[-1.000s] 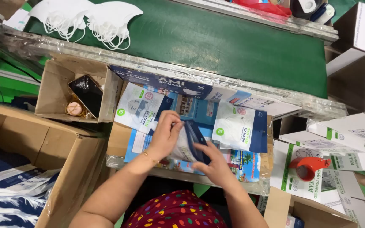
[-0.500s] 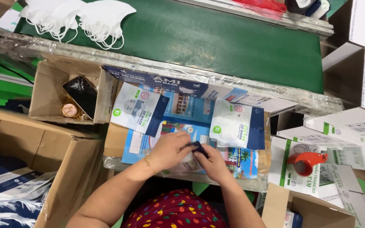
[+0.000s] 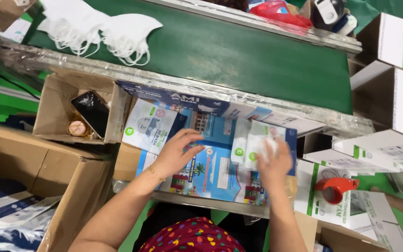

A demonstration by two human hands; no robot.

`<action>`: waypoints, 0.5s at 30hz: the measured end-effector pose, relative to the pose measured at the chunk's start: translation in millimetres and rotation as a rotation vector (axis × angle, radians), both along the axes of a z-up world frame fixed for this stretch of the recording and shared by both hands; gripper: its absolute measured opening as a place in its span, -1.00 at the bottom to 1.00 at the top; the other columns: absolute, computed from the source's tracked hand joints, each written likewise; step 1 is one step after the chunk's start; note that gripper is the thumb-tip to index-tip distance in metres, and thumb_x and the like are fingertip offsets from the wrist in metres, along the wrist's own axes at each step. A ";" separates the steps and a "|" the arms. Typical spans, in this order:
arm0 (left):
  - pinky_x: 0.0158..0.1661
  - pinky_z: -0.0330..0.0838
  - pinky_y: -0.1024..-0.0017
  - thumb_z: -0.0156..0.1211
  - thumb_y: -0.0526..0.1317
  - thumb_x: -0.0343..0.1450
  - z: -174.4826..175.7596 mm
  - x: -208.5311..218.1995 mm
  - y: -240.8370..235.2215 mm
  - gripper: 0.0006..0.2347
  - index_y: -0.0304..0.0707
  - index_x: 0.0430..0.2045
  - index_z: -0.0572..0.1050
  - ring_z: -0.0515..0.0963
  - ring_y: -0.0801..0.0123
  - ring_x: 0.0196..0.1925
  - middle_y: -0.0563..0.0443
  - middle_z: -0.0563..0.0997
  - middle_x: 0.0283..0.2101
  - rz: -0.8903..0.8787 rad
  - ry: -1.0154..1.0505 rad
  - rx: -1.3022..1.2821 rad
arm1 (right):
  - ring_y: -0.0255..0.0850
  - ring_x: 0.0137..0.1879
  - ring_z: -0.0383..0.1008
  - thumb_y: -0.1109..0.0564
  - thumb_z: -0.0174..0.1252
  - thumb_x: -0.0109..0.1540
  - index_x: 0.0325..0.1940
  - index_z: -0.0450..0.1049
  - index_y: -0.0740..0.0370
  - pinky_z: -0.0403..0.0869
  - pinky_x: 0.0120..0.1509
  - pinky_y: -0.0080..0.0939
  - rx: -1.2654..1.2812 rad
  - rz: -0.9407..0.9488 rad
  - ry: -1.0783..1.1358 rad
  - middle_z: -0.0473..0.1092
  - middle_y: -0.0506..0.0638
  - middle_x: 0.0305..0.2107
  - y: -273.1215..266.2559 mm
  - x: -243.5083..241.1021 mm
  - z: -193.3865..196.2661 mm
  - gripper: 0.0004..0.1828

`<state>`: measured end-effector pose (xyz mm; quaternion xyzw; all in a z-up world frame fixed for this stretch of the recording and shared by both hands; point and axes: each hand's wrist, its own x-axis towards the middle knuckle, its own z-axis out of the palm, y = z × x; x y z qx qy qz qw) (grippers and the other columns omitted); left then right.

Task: Packaging face masks into individual sleeves and then into boxes on a conveyor belt line.

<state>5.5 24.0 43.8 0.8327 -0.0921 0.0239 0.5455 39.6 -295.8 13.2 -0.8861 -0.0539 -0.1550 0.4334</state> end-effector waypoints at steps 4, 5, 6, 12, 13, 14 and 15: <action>0.05 0.49 0.27 0.32 -0.18 0.40 -7.3 43.8 15.2 -0.73 -0.26 -0.06 0.57 0.56 0.07 0.12 -0.13 0.53 0.11 0.117 -0.224 0.080 | 0.23 0.51 0.01 -0.15 0.20 0.22 0.36 0.39 -0.10 -0.01 0.42 0.42 -0.740 0.070 -0.077 0.21 0.15 0.37 -2.3 0.7 -61.3 -0.39; 0.20 0.36 0.17 0.31 -0.20 0.42 -4.8 65.1 23.1 -0.68 -0.25 0.04 0.50 0.44 -0.04 0.26 -0.19 0.46 0.20 0.200 -0.382 0.175 | 0.22 0.54 -0.01 -0.20 0.14 0.24 0.38 0.37 -0.16 -0.04 0.44 0.45 -0.688 0.061 -0.066 0.18 0.10 0.40 -4.1 3.7 -68.8 -0.40; 0.35 0.23 0.07 0.29 -0.22 0.44 -1.7 86.4 31.7 -0.62 -0.24 0.15 0.44 0.32 -0.14 0.40 -0.24 0.40 0.29 0.282 -0.539 0.272 | 0.21 0.57 -0.04 -0.25 0.08 0.26 0.39 0.35 -0.22 -0.08 0.46 0.48 -0.636 0.054 -0.055 0.15 0.06 0.43 -5.8 7.3 -76.5 -0.40; 0.34 -0.04 -0.06 0.41 -0.04 0.21 43.5 204.9 93.1 -0.16 -0.31 0.37 0.10 -0.03 -0.33 0.45 -0.42 0.00 0.43 0.522 -0.212 0.837 | 0.19 0.58 -0.12 -0.28 0.04 0.27 0.41 0.33 -0.20 -0.16 0.50 0.44 -0.709 0.060 0.009 0.10 0.07 0.44 -6.8 5.0 -76.5 -0.38; 0.34 -0.04 -0.06 0.41 -0.04 0.21 30.1 217.6 106.1 -0.16 -0.31 0.37 0.10 -0.03 -0.33 0.45 -0.42 0.00 0.43 0.521 -0.217 0.834 | 0.19 0.58 -0.12 -0.28 0.04 0.27 0.41 0.33 -0.20 -0.16 0.50 0.44 -0.710 0.054 0.007 0.10 0.07 0.44 -6.6 5.2 -74.6 -0.38; 0.25 0.17 -0.02 0.35 -0.04 0.28 16.5 231.0 118.4 -0.23 -0.28 0.39 0.13 0.18 -0.19 0.39 -0.32 0.17 0.40 0.507 -0.061 0.852 | 0.20 0.58 -0.13 -0.29 0.04 0.27 0.42 0.32 -0.20 -0.17 0.50 0.43 -0.702 0.066 0.010 0.10 0.09 0.44 -7.0 5.9 -72.8 -0.38; 0.17 0.37 0.03 0.29 -0.04 0.36 2.6 244.1 130.3 -0.30 -0.24 0.42 0.17 0.38 -0.06 0.33 -0.22 0.34 0.36 0.486 0.096 0.870 | 0.21 0.58 -0.15 -0.29 0.04 0.28 0.42 0.31 -0.20 -0.19 0.50 0.43 -0.691 0.076 0.018 0.09 0.10 0.44 -6.7 4.1 -72.2 -0.37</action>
